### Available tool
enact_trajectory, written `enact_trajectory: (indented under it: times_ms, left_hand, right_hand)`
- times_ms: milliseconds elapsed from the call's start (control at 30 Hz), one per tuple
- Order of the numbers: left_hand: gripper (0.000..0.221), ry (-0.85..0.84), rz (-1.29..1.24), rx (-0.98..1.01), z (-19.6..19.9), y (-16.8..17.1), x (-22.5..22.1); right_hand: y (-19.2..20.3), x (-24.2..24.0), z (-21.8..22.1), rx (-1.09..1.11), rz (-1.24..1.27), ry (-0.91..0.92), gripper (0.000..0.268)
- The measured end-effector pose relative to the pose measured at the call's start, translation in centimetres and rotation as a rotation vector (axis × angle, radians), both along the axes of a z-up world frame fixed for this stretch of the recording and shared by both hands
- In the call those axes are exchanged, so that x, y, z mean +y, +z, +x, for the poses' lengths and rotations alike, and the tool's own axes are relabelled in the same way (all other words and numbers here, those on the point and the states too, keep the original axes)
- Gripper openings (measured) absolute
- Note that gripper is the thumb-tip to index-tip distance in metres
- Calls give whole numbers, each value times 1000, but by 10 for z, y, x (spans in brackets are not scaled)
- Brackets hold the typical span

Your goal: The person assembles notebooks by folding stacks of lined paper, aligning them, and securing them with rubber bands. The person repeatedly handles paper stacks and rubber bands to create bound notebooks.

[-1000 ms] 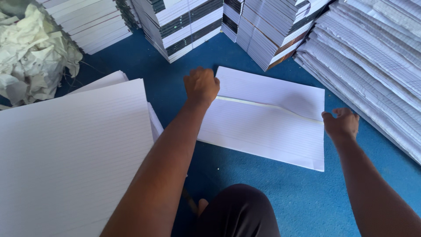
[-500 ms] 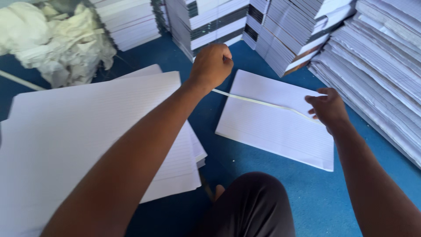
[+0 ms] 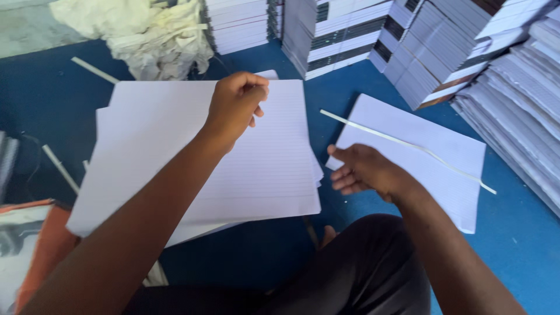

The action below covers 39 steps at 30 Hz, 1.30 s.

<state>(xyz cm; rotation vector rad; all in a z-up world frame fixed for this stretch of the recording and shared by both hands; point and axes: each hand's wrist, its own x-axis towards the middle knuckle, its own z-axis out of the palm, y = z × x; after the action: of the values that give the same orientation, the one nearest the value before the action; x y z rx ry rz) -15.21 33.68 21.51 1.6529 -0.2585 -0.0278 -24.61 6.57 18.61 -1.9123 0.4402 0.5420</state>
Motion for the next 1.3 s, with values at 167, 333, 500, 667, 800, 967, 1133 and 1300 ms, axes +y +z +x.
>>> enact_trajectory:
  times_ms: [167, 333, 500, 667, 800, 967, 1133, 1300]
  left_hand:
    - [19, 44, -98, 17, -38, 7, 37]
    - [19, -62, -157, 51, -82, 1, 38]
    - [33, -286, -98, 255, -159, -21, 18]
    - [67, -498, -485, 696, -225, -39, -7]
    - [85, -271, -1027, 876, -227, -48, -15]
    - [88, -17, -1353, 810, -213, -48, 1]
    - [82, 257, -1448, 616, -200, -43, 37]
    - [84, 560, -1352, 466, -200, -35, 90]
  right_hand:
    - [-1, 40, -29, 16, 31, 45, 66]
    - [-1, 54, -45, -81, 33, 12, 67]
    - [2, 62, -47, -168, 118, -65, 64]
    - [11, 72, -41, -167, 270, -111, 43]
    - [18, 76, -37, -120, 374, -138, 29]
    - [28, 79, -30, -149, 435, -146, 28]
    - [34, 79, -27, -191, 522, -157, 24]
    - [35, 76, -27, -199, 530, -177, 19]
